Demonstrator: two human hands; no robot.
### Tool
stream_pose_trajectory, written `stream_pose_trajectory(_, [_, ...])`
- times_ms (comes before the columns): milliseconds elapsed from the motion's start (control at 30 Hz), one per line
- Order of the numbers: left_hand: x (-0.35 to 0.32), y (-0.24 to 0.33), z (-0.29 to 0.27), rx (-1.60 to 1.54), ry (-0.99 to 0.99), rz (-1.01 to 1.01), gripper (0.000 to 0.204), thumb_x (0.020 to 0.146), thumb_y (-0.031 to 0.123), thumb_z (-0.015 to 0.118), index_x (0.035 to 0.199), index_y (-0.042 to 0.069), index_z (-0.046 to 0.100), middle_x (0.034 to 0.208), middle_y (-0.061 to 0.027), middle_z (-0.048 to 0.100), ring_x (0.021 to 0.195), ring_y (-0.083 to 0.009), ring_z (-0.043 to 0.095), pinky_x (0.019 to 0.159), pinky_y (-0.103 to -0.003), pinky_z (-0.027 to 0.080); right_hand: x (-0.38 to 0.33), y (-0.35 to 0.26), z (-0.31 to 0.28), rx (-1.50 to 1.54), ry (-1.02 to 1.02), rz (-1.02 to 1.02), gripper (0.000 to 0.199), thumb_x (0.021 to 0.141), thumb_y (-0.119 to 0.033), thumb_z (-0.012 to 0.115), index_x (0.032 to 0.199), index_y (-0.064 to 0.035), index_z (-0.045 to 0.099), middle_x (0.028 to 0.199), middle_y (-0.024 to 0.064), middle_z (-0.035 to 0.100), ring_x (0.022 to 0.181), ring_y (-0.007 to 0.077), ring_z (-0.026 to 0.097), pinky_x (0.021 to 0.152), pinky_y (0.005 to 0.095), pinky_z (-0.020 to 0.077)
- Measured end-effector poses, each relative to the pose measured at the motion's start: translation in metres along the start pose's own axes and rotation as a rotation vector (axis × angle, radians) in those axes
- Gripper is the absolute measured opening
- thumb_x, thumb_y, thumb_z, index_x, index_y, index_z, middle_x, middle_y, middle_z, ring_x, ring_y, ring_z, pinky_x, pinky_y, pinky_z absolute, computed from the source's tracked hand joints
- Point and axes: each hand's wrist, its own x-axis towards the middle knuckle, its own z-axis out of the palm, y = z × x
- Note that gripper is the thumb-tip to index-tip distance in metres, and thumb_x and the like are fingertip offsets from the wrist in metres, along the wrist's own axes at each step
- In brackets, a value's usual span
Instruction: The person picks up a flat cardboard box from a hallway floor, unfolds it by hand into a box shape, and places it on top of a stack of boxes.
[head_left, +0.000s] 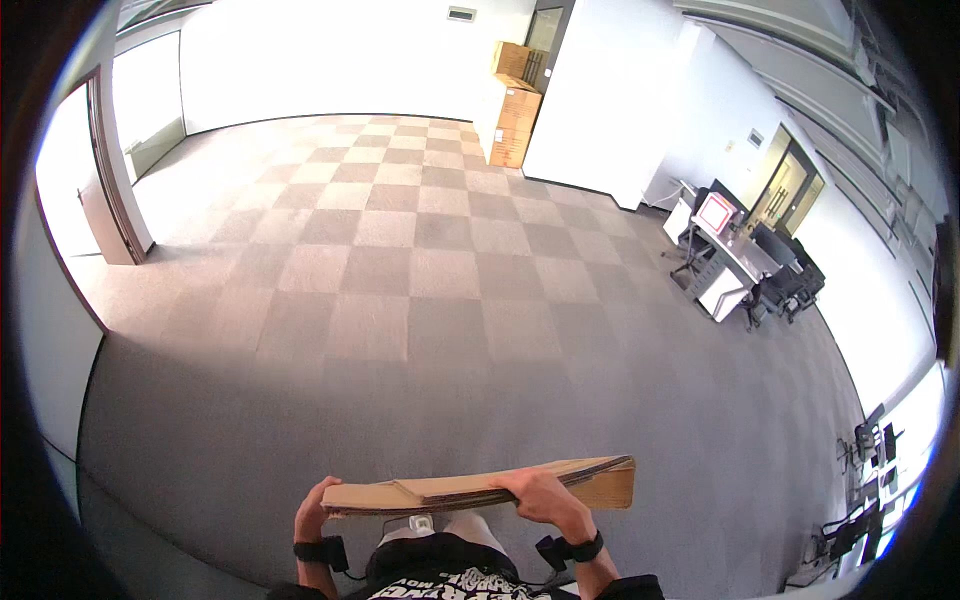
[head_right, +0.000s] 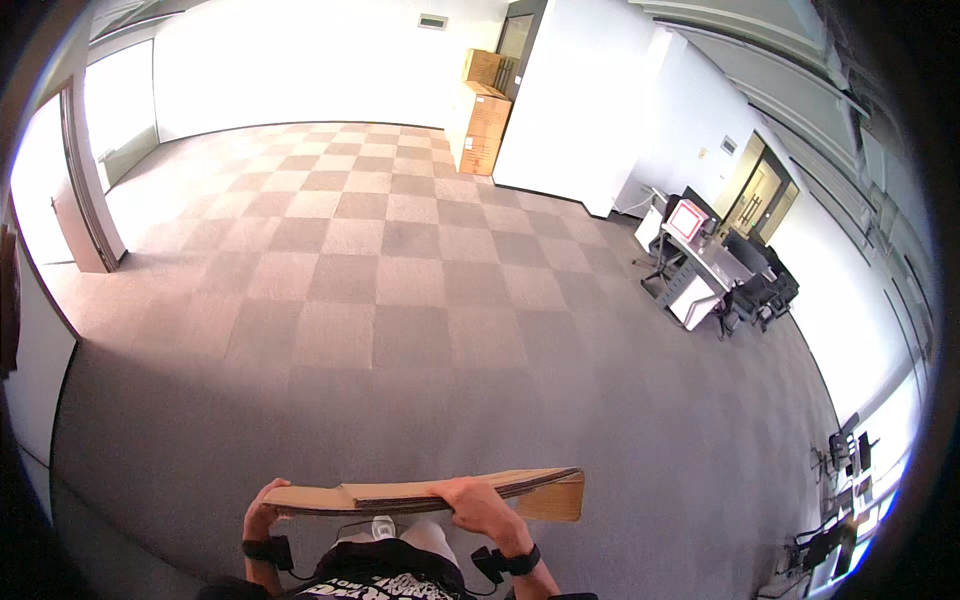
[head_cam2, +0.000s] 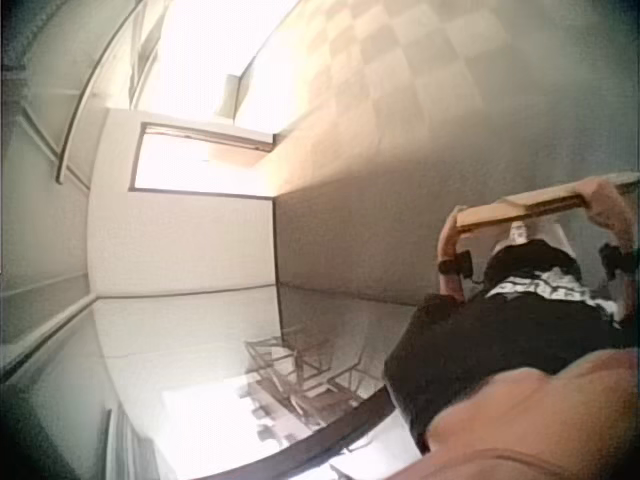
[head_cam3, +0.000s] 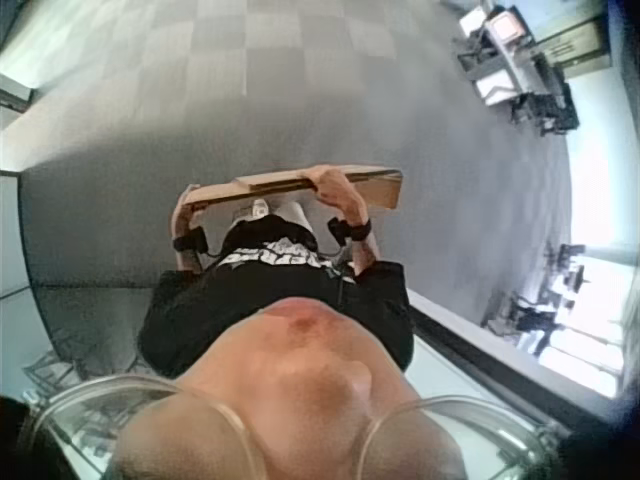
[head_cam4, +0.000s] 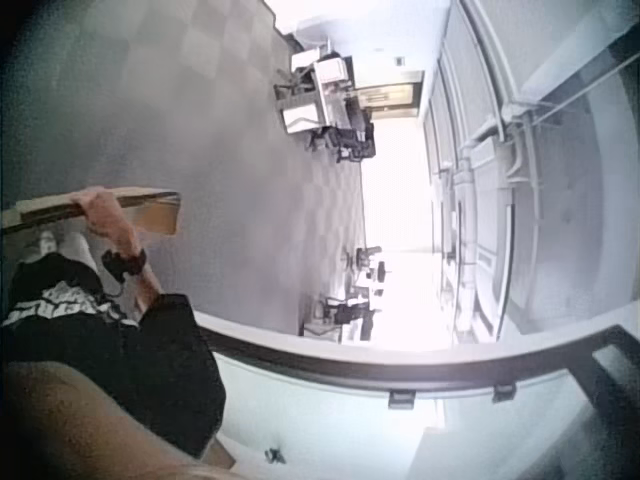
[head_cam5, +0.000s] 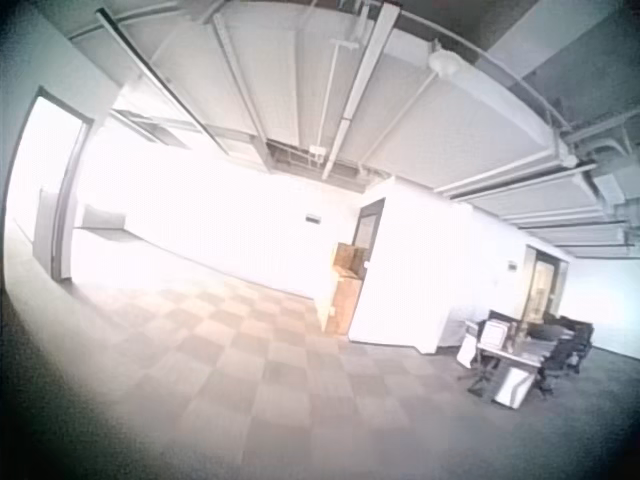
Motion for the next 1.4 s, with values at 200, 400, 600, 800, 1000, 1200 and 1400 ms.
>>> stream_pose_trajectory(200, [0.147, 0.046, 0.032, 0.243, -0.057, 0.236, 0.034, 0.092, 0.018, 0.063, 0.120, 0.001, 0.056, 0.114, -0.0098, 0.059, 0.098, -0.0170, 0.059, 0.075, -0.029, 0.055, 0.096, 0.063, -0.064, -0.033, 0.124, 0.061, 0.048, 0.069, 0.008, 0.059, 0.114, -0.0069, 0.067, 0.110, 0.0180, 0.068, 0.106, 0.0358, 0.063, 0.092, 0.0406, 0.0498])
stream_pose_trajectory(400, [0.307, -0.016, -0.034, 0.095, 0.088, 0.019, 0.046, 0.098, 0.040, 0.054, 0.126, 0.004, 0.054, 0.108, -0.0098, 0.061, 0.092, -0.0197, 0.064, 0.072, -0.030, 0.056, 0.210, 0.139, -0.129, -0.012, 0.102, 0.036, 0.048, 0.068, 0.009, 0.057, 0.112, -0.0071, 0.067, 0.109, 0.0171, 0.069, 0.103, 0.0354, 0.063, 0.091, 0.0416, 0.0501])
stream_pose_trajectory(600, [0.407, 0.065, -0.007, -0.051, 0.056, -0.144, 0.056, 0.092, 0.058, 0.054, 0.114, 0.007, 0.055, 0.088, -0.0063, 0.066, 0.070, -0.0181, 0.066, 0.059, -0.029, 0.056, 0.335, 0.216, -0.177, 0.025, 0.045, -0.038, 0.047, 0.070, 0.006, 0.057, 0.113, -0.0099, 0.067, 0.107, 0.0150, 0.069, 0.100, 0.0355, 0.064, 0.088, 0.0422, 0.0510])
stream_pose_trajectory(800, [0.461, 0.103, 0.001, -0.255, 0.325, -0.072, 0.032, 0.095, 0.042, 0.056, 0.097, 0.009, 0.058, 0.078, -0.0054, 0.062, 0.064, -0.0173, 0.064, 0.049, -0.030, 0.050, 0.462, 0.254, -0.201, -0.087, -0.125, -0.187, 0.049, 0.072, 0.005, 0.055, 0.119, -0.0088, 0.063, 0.114, 0.0132, 0.068, 0.103, 0.0335, 0.064, 0.089, 0.0406, 0.0516])
stream_pose_trajectory(1000, [0.626, 0.101, -0.060, -0.398, 0.434, -0.153, 0.031, 0.093, 0.039, 0.056, 0.094, 0.008, 0.059, 0.073, -0.0073, 0.063, 0.059, -0.0208, 0.063, 0.048, -0.030, 0.051, 0.630, 0.313, -0.217, -0.126, -0.192, -0.241, 0.050, 0.073, 0.008, 0.054, 0.121, -0.0074, 0.062, 0.126, 0.0109, 0.063, 0.112, 0.0305, 0.061, 0.095, 0.0386, 0.0508])
stream_pose_trajectory(1200, [0.775, 0.177, -0.033, -0.248, 0.357, 0.050, 0.040, 0.093, 0.048, 0.055, 0.098, 0.009, 0.061, 0.076, -0.0060, 0.066, 0.064, -0.0206, 0.066, 0.054, -0.029, 0.054, 0.738, 0.382, -0.272, -0.106, -0.144, -0.200, 0.055, 0.075, 0.010, 0.054, 0.125, -0.0099, 0.060, 0.132, 0.0100, 0.060, 0.119, 0.0301, 0.057, 0.099, 0.0390, 0.0490])
stream_pose_trajectory(1400, [0.933, 0.189, -0.081, -0.333, 0.208, -0.227, 0.047, 0.098, 0.045, 0.046, 0.105, 0.001, 0.060, 0.088, -0.0113, 0.068, 0.072, -0.0237, 0.069, 0.062, -0.033, 0.059, 0.833, 0.434, -0.315, -0.064, -0.101, -0.117, 0.054, 0.075, 0.008, 0.057, 0.125, -0.0106, 0.060, 0.127, 0.0096, 0.062, 0.117, 0.0296, 0.058, 0.099, 0.0404, 0.0484])
